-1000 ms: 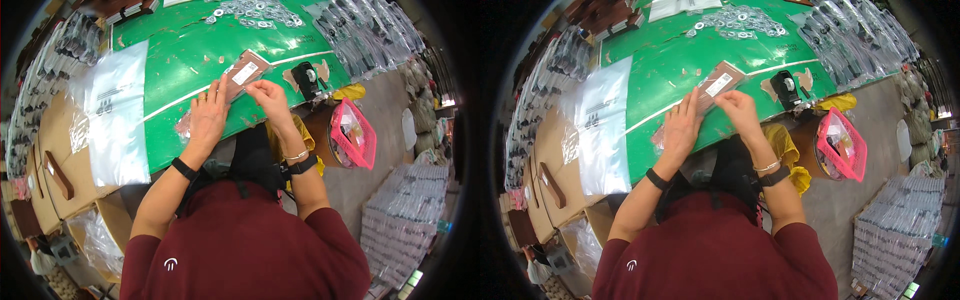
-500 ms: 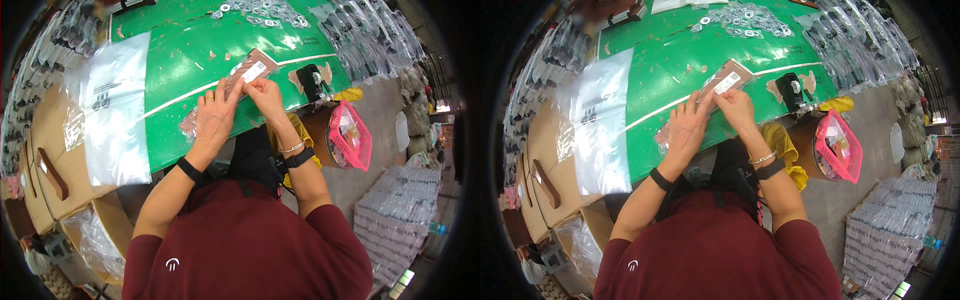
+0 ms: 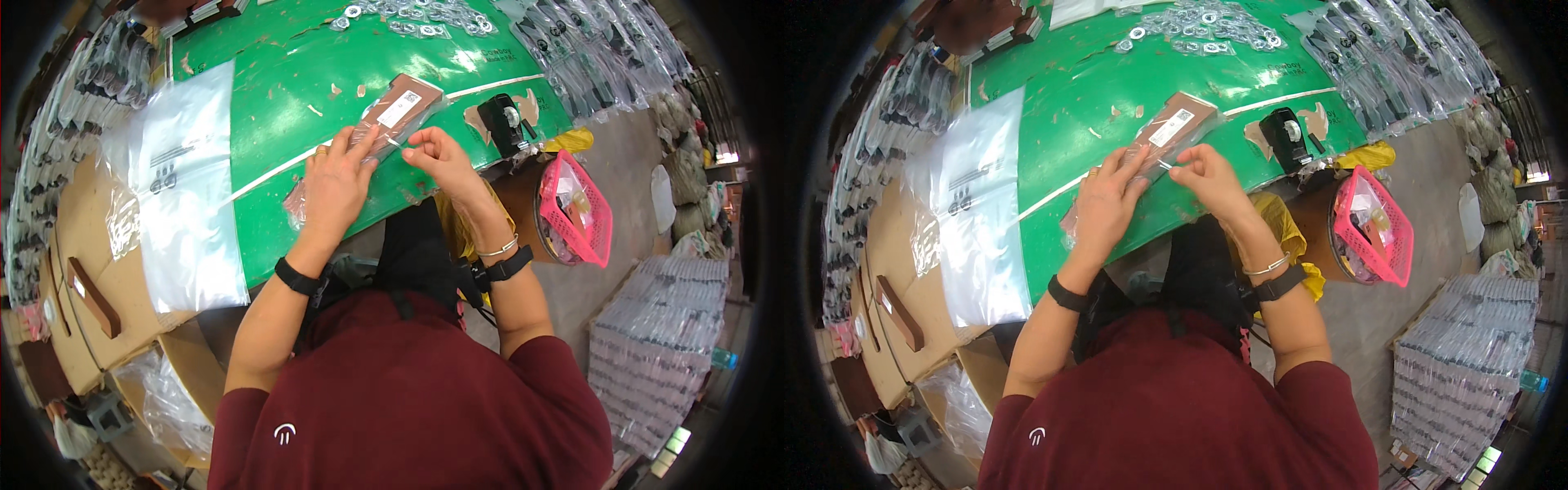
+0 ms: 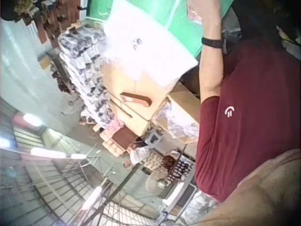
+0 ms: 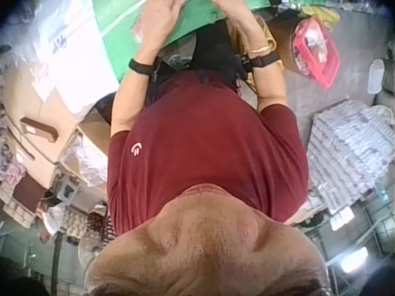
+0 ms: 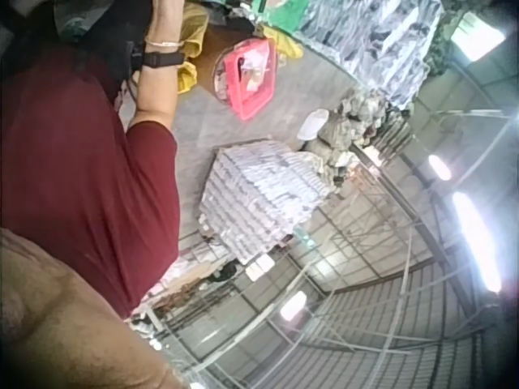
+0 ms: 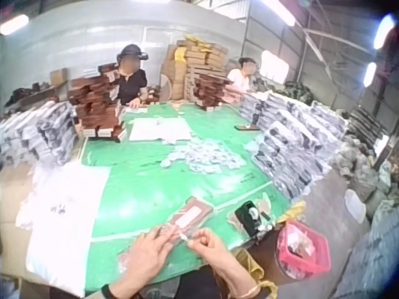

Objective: Packing wood furniture components into plastic bags and sealing them.

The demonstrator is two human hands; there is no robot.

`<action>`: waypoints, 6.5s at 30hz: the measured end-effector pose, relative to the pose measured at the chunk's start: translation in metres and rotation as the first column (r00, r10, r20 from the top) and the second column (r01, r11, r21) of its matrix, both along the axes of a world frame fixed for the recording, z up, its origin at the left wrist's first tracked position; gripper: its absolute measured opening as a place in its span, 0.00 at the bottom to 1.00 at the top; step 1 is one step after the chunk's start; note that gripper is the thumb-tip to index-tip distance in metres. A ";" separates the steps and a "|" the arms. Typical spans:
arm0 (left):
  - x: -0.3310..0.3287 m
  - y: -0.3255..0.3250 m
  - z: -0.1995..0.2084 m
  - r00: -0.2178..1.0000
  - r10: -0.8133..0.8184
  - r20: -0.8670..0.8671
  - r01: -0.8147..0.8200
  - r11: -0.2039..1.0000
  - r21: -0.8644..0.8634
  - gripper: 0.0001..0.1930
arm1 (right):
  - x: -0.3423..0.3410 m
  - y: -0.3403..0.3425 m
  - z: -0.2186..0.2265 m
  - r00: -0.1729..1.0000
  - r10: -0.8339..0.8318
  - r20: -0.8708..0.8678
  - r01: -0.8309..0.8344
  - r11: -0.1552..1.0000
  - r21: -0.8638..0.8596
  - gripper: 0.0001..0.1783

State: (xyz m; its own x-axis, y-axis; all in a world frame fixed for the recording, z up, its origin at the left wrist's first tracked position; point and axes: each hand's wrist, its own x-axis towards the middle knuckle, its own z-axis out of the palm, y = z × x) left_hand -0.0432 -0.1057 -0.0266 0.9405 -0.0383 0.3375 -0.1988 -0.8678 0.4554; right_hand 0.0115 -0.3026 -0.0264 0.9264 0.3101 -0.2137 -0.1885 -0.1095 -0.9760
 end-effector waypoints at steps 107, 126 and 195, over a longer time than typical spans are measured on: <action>-0.352 0.121 0.236 0.709 0.415 0.571 -0.573 0.811 0.122 0.13 | -0.062 0.177 0.034 0.405 0.640 0.653 -0.628 0.714 -0.310 0.12; -0.509 0.292 0.001 0.382 0.779 -0.497 -0.906 0.423 -0.033 0.05 | -0.096 0.225 0.021 0.342 0.782 0.521 -0.717 0.576 -0.393 0.11; -0.051 0.110 0.022 0.971 0.141 0.192 -0.149 0.988 0.028 0.38 | 0.082 0.052 -0.044 0.867 0.215 0.449 0.005 0.898 -0.440 0.11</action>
